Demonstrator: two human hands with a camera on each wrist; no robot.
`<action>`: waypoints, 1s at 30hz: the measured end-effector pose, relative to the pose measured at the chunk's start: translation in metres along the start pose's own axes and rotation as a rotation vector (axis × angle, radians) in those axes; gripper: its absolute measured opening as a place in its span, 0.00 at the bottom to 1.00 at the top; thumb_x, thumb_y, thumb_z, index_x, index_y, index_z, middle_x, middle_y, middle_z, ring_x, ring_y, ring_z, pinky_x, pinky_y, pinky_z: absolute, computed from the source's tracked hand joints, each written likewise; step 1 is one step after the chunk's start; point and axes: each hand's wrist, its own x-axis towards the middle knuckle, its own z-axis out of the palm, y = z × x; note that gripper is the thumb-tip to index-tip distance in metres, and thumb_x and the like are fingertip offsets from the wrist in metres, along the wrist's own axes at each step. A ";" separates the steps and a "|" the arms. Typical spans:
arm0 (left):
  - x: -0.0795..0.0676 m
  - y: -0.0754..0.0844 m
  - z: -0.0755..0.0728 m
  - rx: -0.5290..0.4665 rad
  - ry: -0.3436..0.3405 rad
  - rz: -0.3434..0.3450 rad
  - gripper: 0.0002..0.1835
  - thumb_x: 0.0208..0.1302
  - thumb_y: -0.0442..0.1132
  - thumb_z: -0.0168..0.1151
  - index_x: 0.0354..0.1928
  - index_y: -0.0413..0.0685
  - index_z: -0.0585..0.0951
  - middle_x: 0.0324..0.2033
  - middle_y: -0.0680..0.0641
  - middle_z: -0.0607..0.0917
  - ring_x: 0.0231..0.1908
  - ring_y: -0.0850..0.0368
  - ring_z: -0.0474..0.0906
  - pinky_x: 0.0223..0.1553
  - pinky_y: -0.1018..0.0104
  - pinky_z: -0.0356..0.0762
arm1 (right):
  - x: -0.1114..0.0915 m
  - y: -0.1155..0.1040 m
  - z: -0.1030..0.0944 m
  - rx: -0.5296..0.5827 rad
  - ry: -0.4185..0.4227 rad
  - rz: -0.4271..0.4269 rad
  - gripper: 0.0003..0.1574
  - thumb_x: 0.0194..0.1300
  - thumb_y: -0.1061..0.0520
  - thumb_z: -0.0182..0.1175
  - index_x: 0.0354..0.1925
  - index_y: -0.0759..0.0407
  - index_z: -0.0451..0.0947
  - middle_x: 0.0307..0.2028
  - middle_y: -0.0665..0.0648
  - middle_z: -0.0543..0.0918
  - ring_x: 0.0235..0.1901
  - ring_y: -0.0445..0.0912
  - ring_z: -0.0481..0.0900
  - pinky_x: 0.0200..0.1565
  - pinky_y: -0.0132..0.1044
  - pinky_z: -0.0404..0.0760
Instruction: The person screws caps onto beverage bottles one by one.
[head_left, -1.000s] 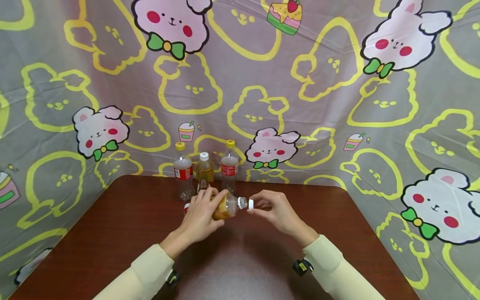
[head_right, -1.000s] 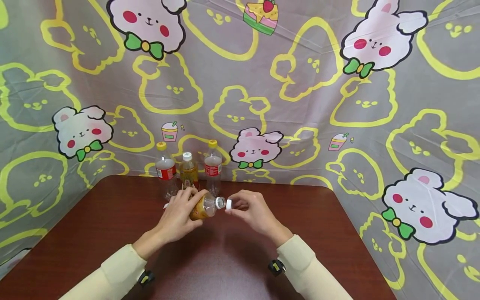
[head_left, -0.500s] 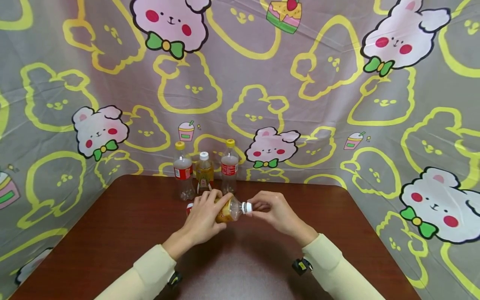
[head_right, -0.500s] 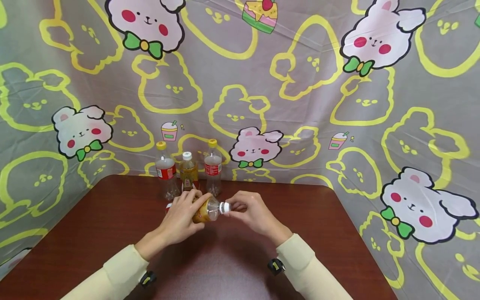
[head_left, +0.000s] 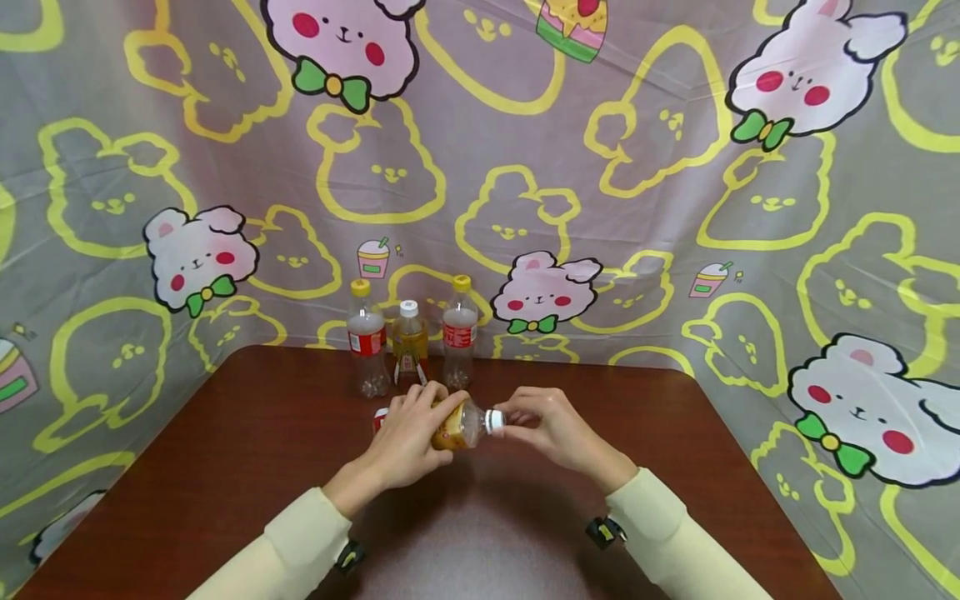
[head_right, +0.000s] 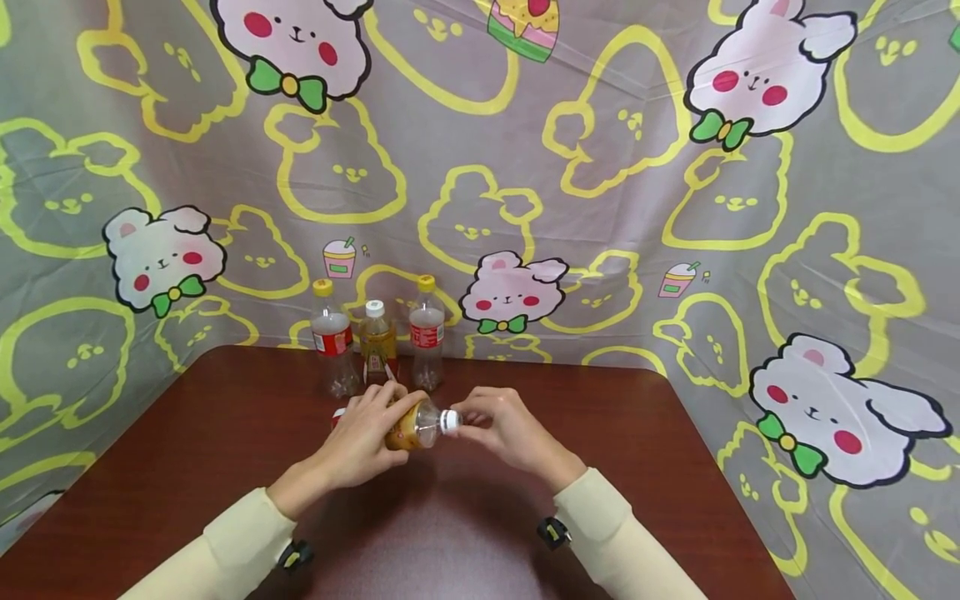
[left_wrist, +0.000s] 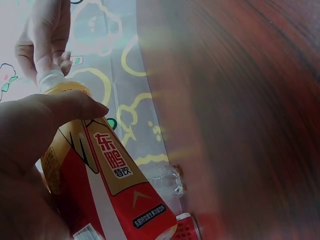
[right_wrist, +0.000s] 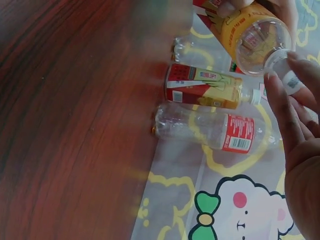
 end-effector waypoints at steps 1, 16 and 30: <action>0.000 0.000 0.000 -0.002 0.000 -0.002 0.43 0.48 0.48 0.81 0.69 0.58 0.73 0.52 0.49 0.73 0.50 0.51 0.67 0.50 0.49 0.67 | 0.000 0.000 0.000 0.000 -0.006 0.018 0.12 0.61 0.56 0.72 0.44 0.56 0.87 0.34 0.46 0.84 0.30 0.38 0.83 0.34 0.33 0.84; 0.003 0.005 -0.003 -0.021 0.038 -0.009 0.44 0.48 0.46 0.80 0.69 0.58 0.73 0.54 0.48 0.74 0.52 0.49 0.69 0.52 0.46 0.67 | -0.001 -0.005 0.001 -0.258 -0.028 0.158 0.23 0.78 0.38 0.47 0.30 0.44 0.78 0.23 0.39 0.73 0.24 0.35 0.71 0.28 0.31 0.74; 0.005 0.003 -0.001 -0.015 0.017 -0.027 0.44 0.48 0.47 0.81 0.70 0.58 0.73 0.54 0.48 0.74 0.52 0.50 0.68 0.53 0.47 0.67 | -0.001 -0.004 -0.009 -0.079 -0.063 0.058 0.17 0.62 0.55 0.72 0.49 0.50 0.81 0.33 0.43 0.81 0.29 0.38 0.78 0.32 0.33 0.81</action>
